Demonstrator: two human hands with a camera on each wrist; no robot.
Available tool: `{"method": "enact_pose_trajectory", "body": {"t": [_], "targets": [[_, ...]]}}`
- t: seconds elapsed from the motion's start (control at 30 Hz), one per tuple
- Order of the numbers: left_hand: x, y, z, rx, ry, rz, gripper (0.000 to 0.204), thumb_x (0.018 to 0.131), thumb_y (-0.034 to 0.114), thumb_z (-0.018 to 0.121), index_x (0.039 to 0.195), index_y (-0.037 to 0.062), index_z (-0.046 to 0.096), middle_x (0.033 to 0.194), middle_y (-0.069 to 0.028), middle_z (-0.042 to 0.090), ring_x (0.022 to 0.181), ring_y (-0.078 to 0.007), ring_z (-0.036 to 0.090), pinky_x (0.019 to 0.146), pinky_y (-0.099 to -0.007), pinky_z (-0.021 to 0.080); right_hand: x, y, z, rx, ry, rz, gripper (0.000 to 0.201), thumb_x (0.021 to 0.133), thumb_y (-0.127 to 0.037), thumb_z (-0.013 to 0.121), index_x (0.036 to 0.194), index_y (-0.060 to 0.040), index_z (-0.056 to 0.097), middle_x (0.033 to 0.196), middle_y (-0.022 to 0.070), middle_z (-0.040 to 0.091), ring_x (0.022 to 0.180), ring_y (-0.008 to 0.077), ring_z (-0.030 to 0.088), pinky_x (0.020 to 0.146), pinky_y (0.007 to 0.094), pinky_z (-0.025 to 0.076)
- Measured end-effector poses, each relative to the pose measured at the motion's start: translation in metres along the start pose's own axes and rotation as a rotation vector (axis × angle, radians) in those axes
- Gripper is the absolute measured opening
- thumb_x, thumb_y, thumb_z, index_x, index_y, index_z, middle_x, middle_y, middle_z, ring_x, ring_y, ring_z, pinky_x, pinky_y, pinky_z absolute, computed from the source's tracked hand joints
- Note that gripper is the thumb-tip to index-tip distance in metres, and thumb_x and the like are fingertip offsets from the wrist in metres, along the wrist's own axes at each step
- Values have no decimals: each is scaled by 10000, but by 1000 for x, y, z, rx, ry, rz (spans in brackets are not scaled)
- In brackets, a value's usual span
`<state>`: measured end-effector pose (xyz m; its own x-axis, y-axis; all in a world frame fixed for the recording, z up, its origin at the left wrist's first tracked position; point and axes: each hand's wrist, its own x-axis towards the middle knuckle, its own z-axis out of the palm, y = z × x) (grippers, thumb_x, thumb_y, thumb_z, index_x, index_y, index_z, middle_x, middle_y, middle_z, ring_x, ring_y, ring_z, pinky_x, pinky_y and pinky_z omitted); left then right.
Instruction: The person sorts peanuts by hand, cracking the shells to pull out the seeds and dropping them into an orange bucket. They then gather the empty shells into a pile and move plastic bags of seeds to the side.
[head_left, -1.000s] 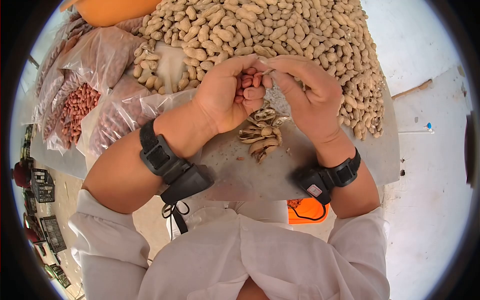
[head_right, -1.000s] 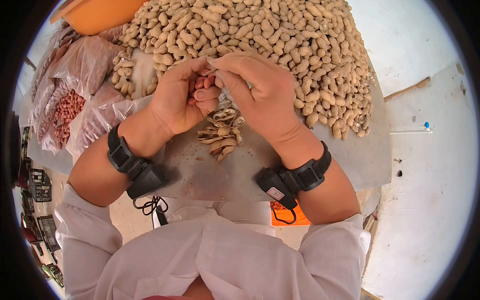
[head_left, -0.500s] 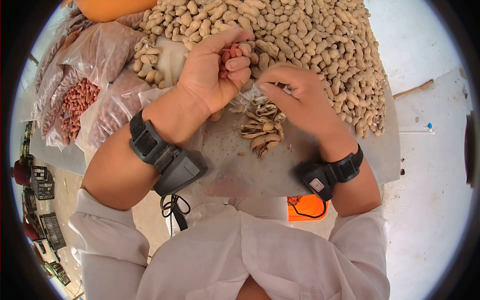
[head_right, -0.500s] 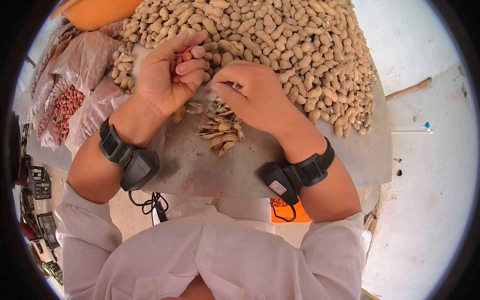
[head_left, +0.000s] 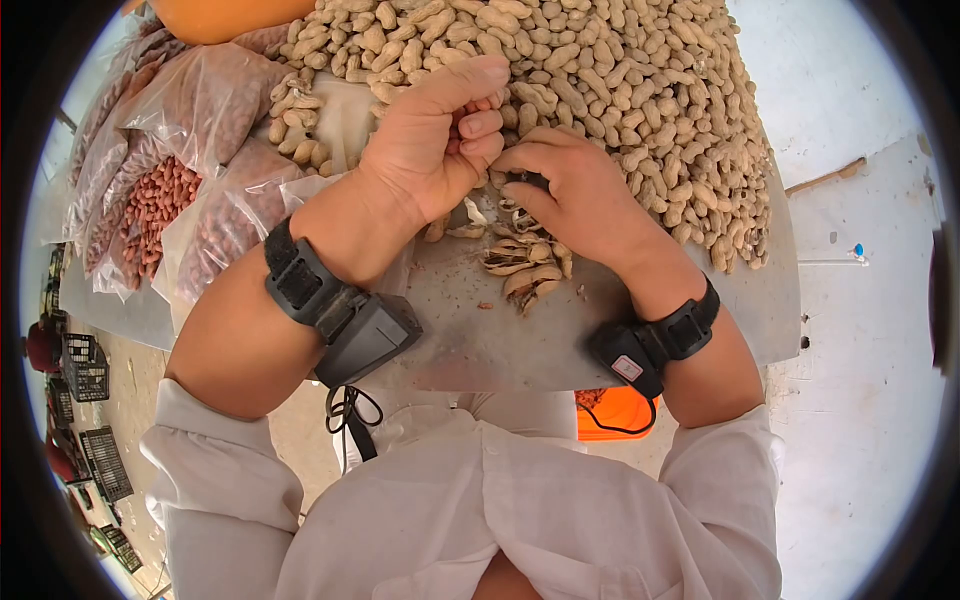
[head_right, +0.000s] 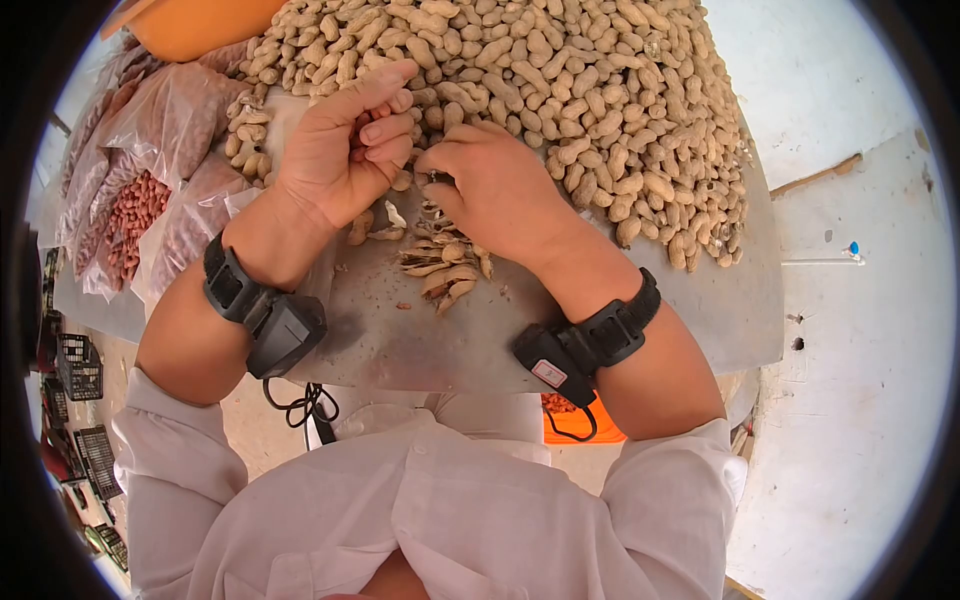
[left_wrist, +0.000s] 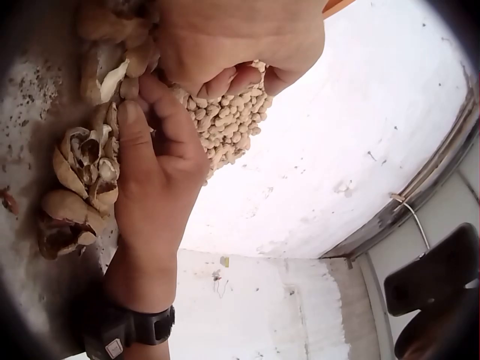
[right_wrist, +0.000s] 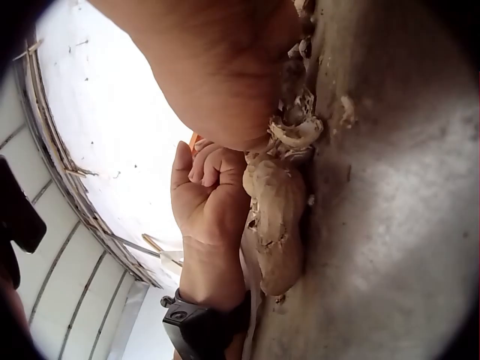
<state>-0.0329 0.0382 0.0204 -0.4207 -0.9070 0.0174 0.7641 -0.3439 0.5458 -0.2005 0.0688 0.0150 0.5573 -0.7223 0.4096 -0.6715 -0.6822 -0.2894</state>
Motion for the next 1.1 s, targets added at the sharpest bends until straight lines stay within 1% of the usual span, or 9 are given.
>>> {"method": "enact_pose_trajectory", "body": {"t": [0.23, 0.5, 0.6, 0.7, 0.8, 0.83, 0.9, 1.0, 1.1], "targets": [[1, -2, 0, 49, -43, -3, 256, 848, 11, 516, 1104, -4, 511, 793, -49, 501, 537, -56, 364, 438, -163, 282, 0, 0, 4, 9, 57, 22, 117, 714, -75, 578, 821, -68, 625, 789, 96, 569, 799, 278, 554, 736, 367, 460], [0, -5, 2, 77, -46, -5, 245, 857, 24, 513, 1102, 9, 517, 768, -28, 499, 533, -52, 368, 435, -164, 281, 1, 4, 8, -24, 68, 1, 88, 734, -121, 608, 798, -61, 620, 782, 93, 562, 800, 291, 547, 728, 378, 456], [1, -4, 0, 113, -42, 4, 215, 863, 46, 526, 1076, 17, 532, 739, -11, 491, 515, -51, 358, 427, -167, 274, 0, 3, 1, 26, 115, 104, 108, 754, -124, 621, 838, -56, 628, 801, 75, 596, 786, 243, 583, 705, 336, 470], [2, -3, -2, 219, -22, -9, 162, 861, 78, 559, 1011, 18, 560, 701, 8, 482, 498, -47, 347, 420, -171, 271, -1, 3, -6, 498, 319, 344, 139, 770, -94, 640, 893, -30, 633, 811, 58, 643, 748, 158, 614, 661, 269, 479], [-1, -6, 2, 375, 5, -34, 150, 847, 97, 599, 967, 6, 594, 679, 18, 494, 498, -41, 352, 418, -175, 271, -5, 4, -14, 845, 429, 413, 147, 788, -37, 637, 929, 2, 630, 813, 59, 661, 741, 97, 613, 654, 212, 477], [-4, -8, 4, 431, 14, -42, 154, 841, 101, 613, 957, 1, 606, 674, 20, 502, 500, -40, 356, 418, -176, 271, -5, 3, -15, 879, 450, 384, 142, 787, -24, 635, 926, 9, 629, 811, 60, 660, 743, 98, 614, 658, 211, 480], [-7, -14, 8, 497, -4, 10, 173, 833, 97, 624, 970, -9, 619, 687, 17, 526, 506, -41, 369, 419, -178, 271, -4, 0, -16, 947, 491, 325, 135, 787, 2, 631, 920, 22, 627, 807, 61, 657, 746, 100, 614, 664, 209, 486], [-7, -16, 9, 580, 13, 54, 207, 828, 94, 632, 1002, -18, 625, 703, 9, 550, 508, -43, 382, 422, -180, 272, -5, -1, -17, 832, 459, 328, 134, 786, 10, 629, 921, 11, 632, 818, 60, 657, 757, 106, 619, 679, 210, 492], [-7, -16, 9, 703, 14, 118, 212, 829, 94, 631, 1006, -21, 625, 691, 8, 551, 502, -38, 380, 423, -178, 273, -6, -1, -15, 831, 471, 311, 136, 784, 3, 635, 920, 5, 634, 828, 50, 653, 763, 110, 620, 674, 214, 494]]}}
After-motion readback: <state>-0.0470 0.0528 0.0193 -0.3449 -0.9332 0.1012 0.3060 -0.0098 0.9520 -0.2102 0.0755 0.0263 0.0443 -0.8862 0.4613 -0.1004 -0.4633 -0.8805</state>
